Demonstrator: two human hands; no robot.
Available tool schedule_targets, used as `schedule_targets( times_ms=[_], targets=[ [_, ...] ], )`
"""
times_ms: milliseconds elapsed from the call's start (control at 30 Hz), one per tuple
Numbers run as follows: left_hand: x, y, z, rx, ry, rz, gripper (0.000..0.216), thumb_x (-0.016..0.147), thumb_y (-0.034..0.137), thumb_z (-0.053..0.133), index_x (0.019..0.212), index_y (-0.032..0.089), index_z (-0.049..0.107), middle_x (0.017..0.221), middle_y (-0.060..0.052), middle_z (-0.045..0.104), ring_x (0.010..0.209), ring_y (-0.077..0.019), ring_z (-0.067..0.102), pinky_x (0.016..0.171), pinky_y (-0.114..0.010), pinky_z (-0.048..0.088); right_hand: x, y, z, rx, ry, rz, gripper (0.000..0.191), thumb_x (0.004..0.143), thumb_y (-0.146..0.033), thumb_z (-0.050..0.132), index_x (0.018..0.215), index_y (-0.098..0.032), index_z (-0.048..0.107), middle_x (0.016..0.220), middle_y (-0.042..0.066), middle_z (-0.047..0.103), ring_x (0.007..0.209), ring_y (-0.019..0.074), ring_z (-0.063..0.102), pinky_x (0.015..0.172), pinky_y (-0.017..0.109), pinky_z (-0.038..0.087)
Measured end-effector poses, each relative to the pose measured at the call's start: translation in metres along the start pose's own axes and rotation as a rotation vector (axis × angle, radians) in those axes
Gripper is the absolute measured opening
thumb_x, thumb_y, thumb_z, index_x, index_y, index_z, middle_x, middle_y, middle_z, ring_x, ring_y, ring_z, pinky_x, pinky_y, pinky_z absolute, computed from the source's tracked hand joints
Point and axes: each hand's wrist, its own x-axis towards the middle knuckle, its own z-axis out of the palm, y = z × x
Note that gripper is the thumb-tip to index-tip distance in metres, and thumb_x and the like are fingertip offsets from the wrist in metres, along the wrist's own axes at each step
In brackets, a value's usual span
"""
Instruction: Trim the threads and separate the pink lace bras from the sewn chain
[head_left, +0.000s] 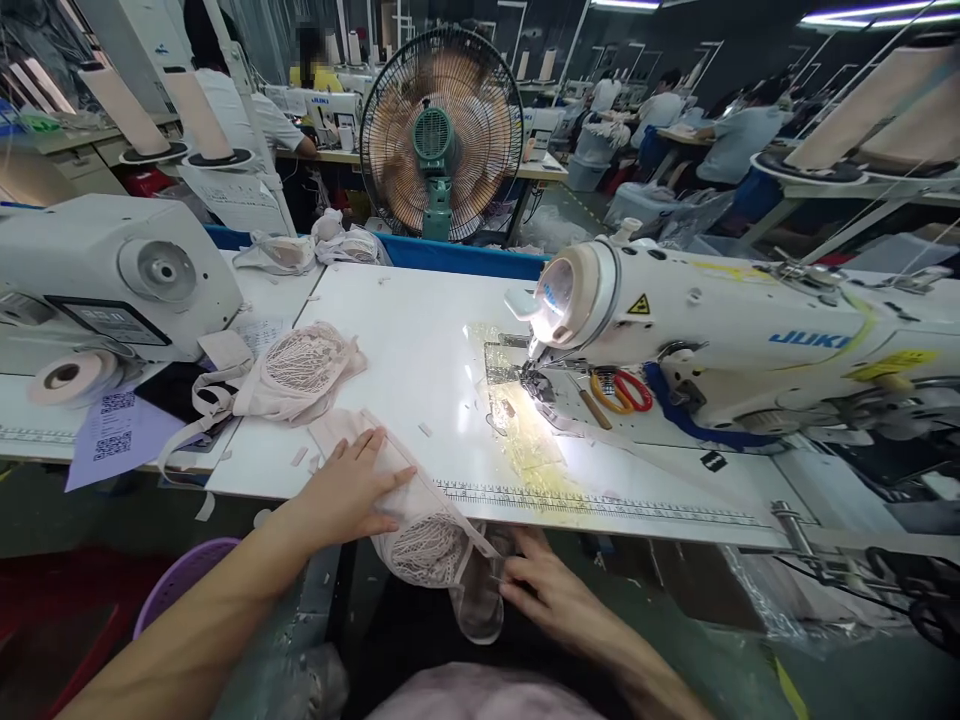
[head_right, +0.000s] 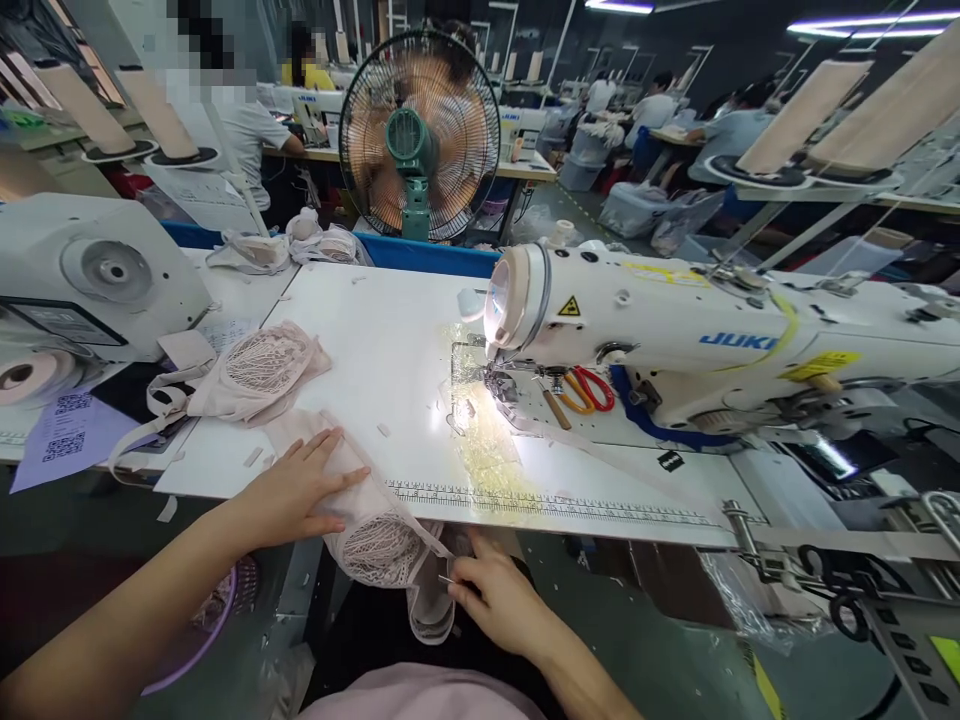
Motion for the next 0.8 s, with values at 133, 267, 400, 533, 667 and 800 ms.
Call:
schedule_targets(
  times_ms=[133, 267, 400, 533, 667, 800],
  targets=[
    [-0.002, 0.002, 0.001, -0.007, 0.005, -0.029, 0.072, 0.09, 0.045, 0.076, 0.154, 0.033, 0.046, 0.168, -0.029, 0.019, 0.155, -0.0454, 0.016, 0.12, -0.063, 0.027, 0.008, 0.013, 0.026, 0.227, 0.007, -0.147, 0.054, 0.095, -0.069, 0.041, 0.07, -0.023, 0.052, 0.082, 0.009, 0.067, 0.086, 0.0271, 0.065, 0.091, 0.047, 0.052],
    [-0.002, 0.015, 0.005, -0.014, 0.047, -0.125, 0.071, 0.088, 0.047, 0.076, 0.153, 0.035, 0.048, 0.167, -0.029, 0.025, 0.154, -0.0469, 0.022, 0.115, -0.069, 0.032, -0.013, -0.005, -0.032, 0.572, -0.034, -0.108, 0.059, 0.091, -0.079, 0.048, 0.075, -0.022, 0.049, 0.069, 0.003, 0.062, 0.063, 0.0181, 0.06, 0.067, 0.033, 0.051],
    [0.005, 0.042, 0.012, 0.017, 0.18, -0.24, 0.057, 0.095, 0.046, 0.068, 0.149, 0.03, 0.056, 0.162, -0.028, 0.04, 0.151, -0.0486, 0.031, 0.112, -0.077, 0.029, -0.009, -0.022, -0.122, 0.454, 0.091, 0.069, 0.054, 0.089, -0.074, 0.054, 0.078, -0.02, 0.057, 0.057, -0.003, 0.05, 0.05, 0.0136, 0.044, 0.051, 0.027, 0.037],
    [0.015, 0.064, 0.023, 0.036, 0.313, -0.288, 0.049, 0.101, 0.043, 0.058, 0.145, 0.022, 0.061, 0.158, -0.025, 0.048, 0.147, -0.0427, 0.042, 0.119, -0.066, 0.03, 0.037, -0.022, -0.165, 0.081, 0.338, 0.106, 0.039, 0.086, -0.053, 0.052, 0.063, -0.024, 0.039, 0.057, -0.004, 0.042, 0.055, 0.0153, 0.041, 0.053, 0.028, 0.033],
    [0.027, 0.077, 0.039, 0.03, 0.372, -0.341, 0.055, 0.101, 0.044, 0.056, 0.148, 0.015, 0.058, 0.155, -0.027, 0.05, 0.145, -0.0411, 0.046, 0.117, -0.059, 0.038, 0.076, -0.01, -0.166, -0.063, 0.515, 0.074, 0.033, 0.086, -0.033, 0.05, 0.062, -0.026, 0.029, 0.059, -0.003, 0.037, 0.058, 0.017, 0.038, 0.055, 0.03, 0.026],
    [0.035, 0.087, 0.052, 0.023, 0.411, -0.395, 0.067, 0.097, 0.053, 0.061, 0.151, 0.015, 0.053, 0.158, -0.033, 0.044, 0.148, -0.0475, 0.039, 0.115, -0.071, 0.032, 0.08, -0.016, -0.151, -0.169, 0.658, -0.041, 0.028, 0.094, -0.028, 0.039, 0.067, -0.027, 0.032, 0.068, 0.002, 0.045, 0.066, 0.0214, 0.046, 0.058, 0.033, 0.034]
  ],
)
